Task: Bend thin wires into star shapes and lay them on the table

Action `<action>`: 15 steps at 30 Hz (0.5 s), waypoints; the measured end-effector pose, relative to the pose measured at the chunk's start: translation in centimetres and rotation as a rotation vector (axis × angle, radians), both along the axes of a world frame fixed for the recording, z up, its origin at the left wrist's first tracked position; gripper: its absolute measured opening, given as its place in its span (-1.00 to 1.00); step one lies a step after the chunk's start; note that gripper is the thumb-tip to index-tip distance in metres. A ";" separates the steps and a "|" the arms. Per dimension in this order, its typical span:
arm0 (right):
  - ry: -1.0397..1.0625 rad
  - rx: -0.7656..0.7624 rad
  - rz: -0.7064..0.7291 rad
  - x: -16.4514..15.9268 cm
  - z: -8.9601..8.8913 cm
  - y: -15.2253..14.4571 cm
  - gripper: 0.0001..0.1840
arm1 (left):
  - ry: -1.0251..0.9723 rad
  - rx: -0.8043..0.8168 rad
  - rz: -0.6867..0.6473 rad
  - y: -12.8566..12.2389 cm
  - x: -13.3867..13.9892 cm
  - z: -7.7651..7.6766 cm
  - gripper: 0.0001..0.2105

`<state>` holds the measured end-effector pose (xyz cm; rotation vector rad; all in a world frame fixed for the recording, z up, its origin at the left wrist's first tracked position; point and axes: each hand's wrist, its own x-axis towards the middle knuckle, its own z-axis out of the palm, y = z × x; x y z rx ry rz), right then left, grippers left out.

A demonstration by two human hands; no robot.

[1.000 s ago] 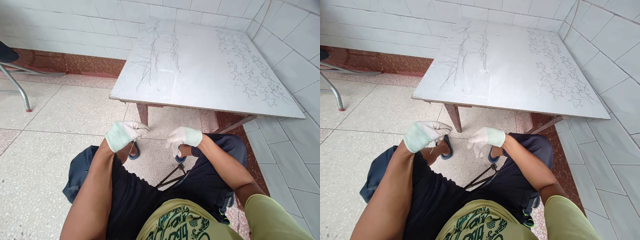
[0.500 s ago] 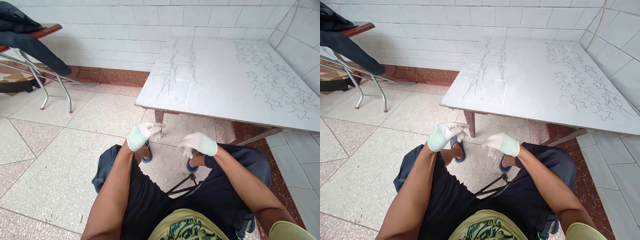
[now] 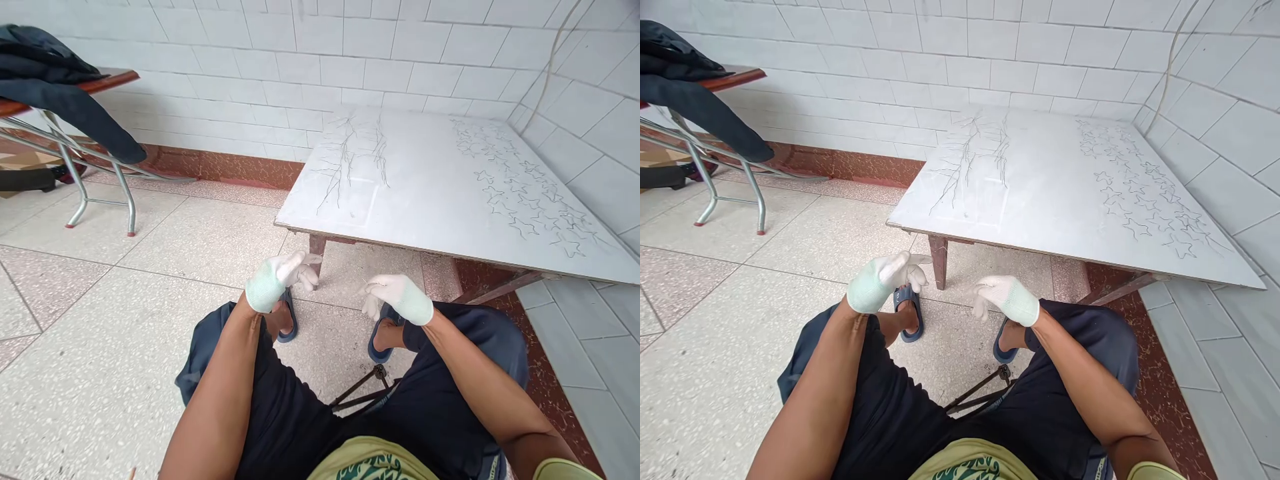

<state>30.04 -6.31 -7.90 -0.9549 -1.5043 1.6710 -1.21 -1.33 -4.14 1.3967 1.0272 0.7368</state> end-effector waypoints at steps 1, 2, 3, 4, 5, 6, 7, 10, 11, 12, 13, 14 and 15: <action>0.012 0.008 -0.016 0.1 0.2 -0.1 -0.49 | -0.030 -0.010 0.021 0.1 0.1 0.1 -0.23; 0.020 0.014 -0.038 0.2 0.4 -0.2 -0.51 | -0.055 -0.022 0.038 0.2 0.2 0.1 -0.19; 0.022 0.016 -0.063 0.3 0.7 -0.4 -0.52 | -0.076 -0.030 0.049 0.3 0.3 0.2 -0.15; 0.022 0.016 -0.088 0.4 1.1 -0.5 -0.53 | -0.087 -0.036 0.056 0.3 0.4 0.3 -0.13; 0.023 0.016 -0.113 0.6 1.5 -0.6 -0.54 | -0.082 -0.040 0.063 0.3 0.4 0.5 -0.13; 0.022 0.014 -0.133 0.7 2.0 -0.7 -0.54 | -0.061 -0.039 0.073 0.3 0.4 0.6 -0.15; 0.022 0.010 -0.148 1.0 2.6 -0.8 -0.54 | -0.026 -0.033 0.082 0.2 0.4 0.7 -0.18; 0.022 0.004 -0.179 2.1 4.3 -0.5 -0.54 | 0.116 -0.001 0.091 0.1 0.2 0.7 -0.27; 0.017 0.008 -0.189 2.6 4.8 -0.3 -0.53 | 0.159 0.009 0.087 0.1 0.2 0.6 -0.28; 0.012 0.017 -0.203 3.3 5.3 0.1 -0.53 | 0.195 0.014 0.075 0.2 0.2 0.5 -0.30; 0.007 0.027 -0.219 4.0 5.7 0.5 -0.53 | 0.226 0.016 0.066 0.3 0.3 0.3 -0.31; 0.003 0.032 -0.233 4.7 6.2 1.0 -0.52 | 0.253 0.015 0.055 0.4 0.4 0.2 -0.33; 0.003 0.032 -0.243 5.4 6.8 1.7 -0.53 | 0.281 0.016 0.041 0.5 0.5 0.1 -0.33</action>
